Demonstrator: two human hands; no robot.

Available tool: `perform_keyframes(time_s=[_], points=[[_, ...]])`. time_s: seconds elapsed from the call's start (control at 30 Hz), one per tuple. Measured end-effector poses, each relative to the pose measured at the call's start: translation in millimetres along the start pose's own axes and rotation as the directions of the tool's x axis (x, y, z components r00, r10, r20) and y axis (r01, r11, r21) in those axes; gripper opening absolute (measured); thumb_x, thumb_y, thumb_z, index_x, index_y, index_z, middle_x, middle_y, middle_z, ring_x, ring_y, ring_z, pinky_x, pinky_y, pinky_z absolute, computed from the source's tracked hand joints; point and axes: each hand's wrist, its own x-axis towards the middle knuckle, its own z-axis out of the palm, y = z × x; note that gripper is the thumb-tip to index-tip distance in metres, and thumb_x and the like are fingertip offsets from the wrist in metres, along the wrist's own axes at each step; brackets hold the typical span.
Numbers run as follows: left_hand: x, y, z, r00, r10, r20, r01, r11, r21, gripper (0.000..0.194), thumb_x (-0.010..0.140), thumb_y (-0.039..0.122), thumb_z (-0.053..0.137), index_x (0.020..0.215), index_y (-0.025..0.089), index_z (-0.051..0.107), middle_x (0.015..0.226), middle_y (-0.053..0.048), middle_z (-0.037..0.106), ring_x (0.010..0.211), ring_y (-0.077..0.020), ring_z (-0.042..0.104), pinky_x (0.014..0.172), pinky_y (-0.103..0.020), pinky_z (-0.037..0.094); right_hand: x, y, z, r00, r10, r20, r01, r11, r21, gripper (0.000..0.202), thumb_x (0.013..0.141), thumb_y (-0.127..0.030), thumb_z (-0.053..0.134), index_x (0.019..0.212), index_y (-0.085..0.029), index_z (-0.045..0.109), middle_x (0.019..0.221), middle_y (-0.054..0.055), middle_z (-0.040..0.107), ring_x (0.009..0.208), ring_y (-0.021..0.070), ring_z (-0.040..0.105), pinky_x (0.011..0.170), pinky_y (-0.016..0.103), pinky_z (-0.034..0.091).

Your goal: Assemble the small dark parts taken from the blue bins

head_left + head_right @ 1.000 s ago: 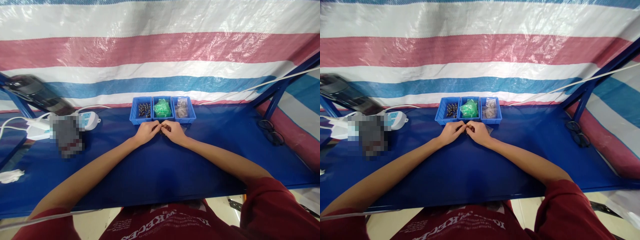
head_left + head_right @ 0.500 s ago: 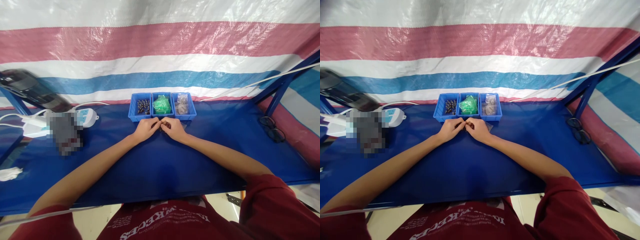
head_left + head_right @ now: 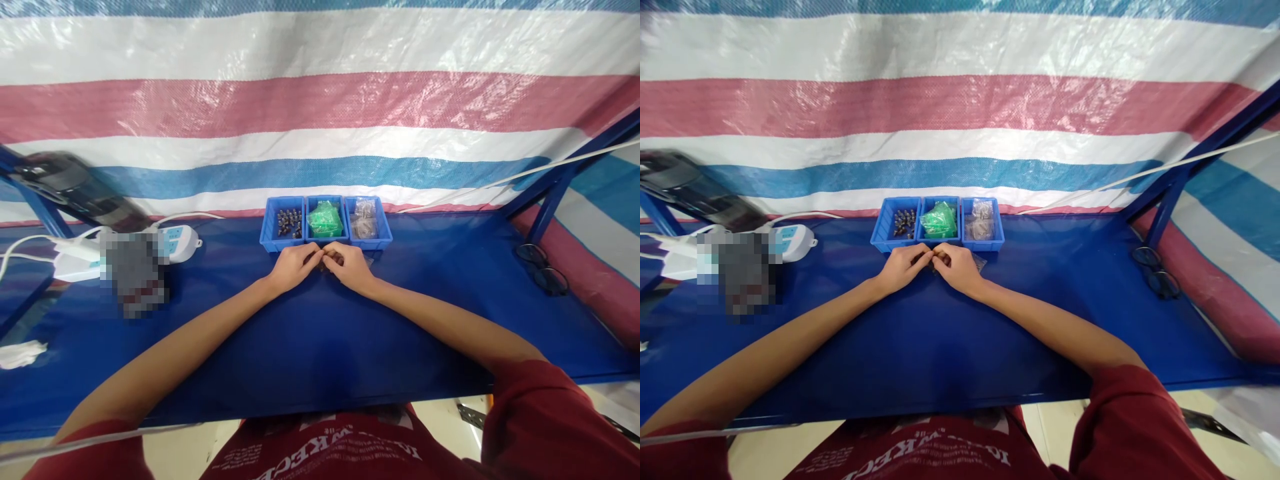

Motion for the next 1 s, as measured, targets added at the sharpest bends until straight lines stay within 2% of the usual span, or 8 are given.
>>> perform_keyframes(time_s=[0.17, 0.33, 1.0], points=[[-1.0, 1.2, -0.6, 0.999, -0.011, -0.045, 0.010, 1.000, -0.027, 0.028, 0.094, 0.035, 0.038, 0.090, 0.017, 0.059, 0.078, -0.001, 0.063, 0.069, -0.0117, 0.058, 0.064, -0.022, 0.041, -0.7, 0.2, 1.4, 0.999, 0.018, -0.036, -0.017, 0.999, 0.029, 0.016, 0.085, -0.025, 0.050, 0.093, -0.015, 0.061, 0.069, 0.002, 0.063, 0.059, 0.0124, 0.058, 0.060, 0.023, 0.045], [-2.9, 0.2, 0.2, 0.996, -0.009, -0.093, 0.006, 1.000, -0.024, 0.026, 0.094, 0.035, 0.040, 0.093, 0.017, 0.058, 0.083, -0.002, 0.064, 0.072, -0.0117, 0.059, 0.069, -0.022, 0.043, -0.6, 0.9, 2.0, 0.998, 0.018, -0.056, -0.017, 1.000, 0.019, 0.019, 0.086, -0.030, 0.051, 0.092, -0.015, 0.062, 0.068, 0.001, 0.062, 0.058, 0.0121, 0.057, 0.060, 0.023, 0.044], [-2.8, 0.6, 0.1, 0.997, -0.001, -0.078, -0.001, 1.000, -0.024, 0.025, 0.094, 0.035, 0.038, 0.095, 0.017, 0.057, 0.083, -0.002, 0.064, 0.071, -0.0115, 0.059, 0.066, -0.022, 0.042, 0.1, 2.5, 1.2, 1.000, 0.007, 0.006, -0.007, 0.999, -0.032, 0.022, 0.084, -0.035, 0.054, 0.075, -0.016, 0.058, 0.063, 0.000, 0.060, 0.056, 0.0110, 0.052, 0.057, 0.022, 0.039]])
